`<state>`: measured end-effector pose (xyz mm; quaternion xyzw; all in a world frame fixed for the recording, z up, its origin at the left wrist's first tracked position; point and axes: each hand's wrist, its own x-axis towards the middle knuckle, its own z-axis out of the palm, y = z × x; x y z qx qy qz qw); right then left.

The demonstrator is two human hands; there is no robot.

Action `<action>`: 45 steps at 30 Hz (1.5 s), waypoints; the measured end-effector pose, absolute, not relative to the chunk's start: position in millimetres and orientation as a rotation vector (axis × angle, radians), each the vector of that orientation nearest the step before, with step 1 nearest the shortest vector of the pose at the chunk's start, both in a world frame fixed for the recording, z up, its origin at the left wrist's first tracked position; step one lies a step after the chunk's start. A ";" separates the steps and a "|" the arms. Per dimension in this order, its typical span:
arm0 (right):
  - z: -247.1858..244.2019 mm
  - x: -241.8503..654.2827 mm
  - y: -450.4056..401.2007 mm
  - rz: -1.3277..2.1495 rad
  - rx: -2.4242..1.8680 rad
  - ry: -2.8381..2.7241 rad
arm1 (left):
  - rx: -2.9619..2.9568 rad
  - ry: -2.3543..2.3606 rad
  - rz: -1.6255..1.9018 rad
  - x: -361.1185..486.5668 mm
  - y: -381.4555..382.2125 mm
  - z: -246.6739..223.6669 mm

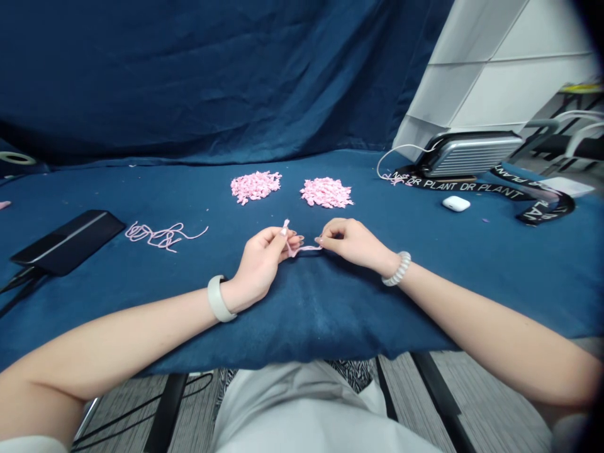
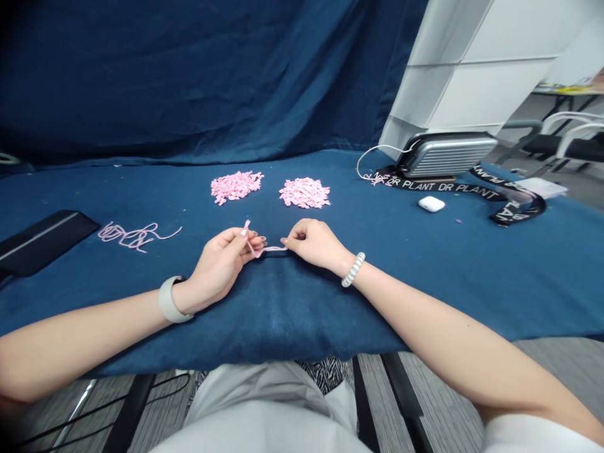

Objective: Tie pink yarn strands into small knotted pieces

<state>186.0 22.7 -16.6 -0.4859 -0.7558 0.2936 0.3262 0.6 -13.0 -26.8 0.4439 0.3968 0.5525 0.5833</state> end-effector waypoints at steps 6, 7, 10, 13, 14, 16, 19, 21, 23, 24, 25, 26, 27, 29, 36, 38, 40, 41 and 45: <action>-6.9 180.4 10.4 0.783 -0.977 -1.860 | 1.378 0.973 1.176 -1.0 -23.5 -23.2; -4.6 178.6 7.0 0.828 -0.923 -1.837 | 1.418 0.976 1.151 -1.0 -25.4 -21.6; -1.5 174.6 0.0 0.953 -0.843 -1.801 | 1.475 0.978 1.102 -0.8 -29.0 -18.6; -4.2 172.7 -1.4 1.086 -0.807 -1.779 | 1.487 0.983 1.070 -0.8 -30.1 -18.5; -5.7 172.2 -1.3 1.125 -0.797 -1.769 | 1.495 0.983 1.063 -0.8 -30.2 -18.7; -8.2 171.3 -1.3 1.188 -0.784 -1.753 | 1.530 0.985 1.048 -1.0 -30.5 -18.7; -9.1 169.8 -2.8 1.253 -0.780 -1.732 | 1.604 0.995 1.037 -1.7 -31.1 -18.4; -8.3 169.0 -4.3 1.287 -0.777 -1.709 | 1.648 1.008 1.028 -2.2 -31.4 -18.4; -7.6 168.4 -5.4 1.308 -0.775 -1.689 | 1.679 1.020 1.015 -2.8 -31.4 -18.7; -7.5 168.3 -5.6 1.313 -0.777 -1.681 | 1.691 1.023 1.009 -3.1 -31.3 -18.8; -7.7 168.1 -5.7 1.317 -0.779 -1.673 | 1.701 1.024 1.005 -3.3 -31.1 -18.9; -8.0 168.0 -5.8 1.318 -0.781 -1.663 | 1.712 1.025 1.003 -3.5 -31.0 -19.0; -8.5 167.8 -5.7 1.319 -0.780 -1.651 | 1.722 1.025 1.001 -3.5 -30.8 -19.0; -9.3 167.3 -5.8 1.318 -0.775 -1.623 | 1.737 1.023 0.993 -3.4 -30.4 -18.8; -11.3 165.4 -6.1 1.338 -0.807 -1.538 | 1.711 0.993 0.953 -1.6 -29.6 -21.0; -12.3 165.5 -5.2 1.310 -0.817 -1.517 | 1.687 0.976 0.952 -1.5 -28.9 -22.1; -13.0 166.2 -4.2 1.252 -0.834 -1.497 | 1.665 0.956 0.951 -1.6 -28.2 -22.5; -13.0 166.7 -3.8 1.220 -0.839 -1.489 | 1.660 0.949 0.949 -1.6 -28.0 -22.3; -11.5 169.3 -1.9 1.105 -0.853 -1.455 | 1.667 0.951 0.943 -1.5 -28.0 -20.0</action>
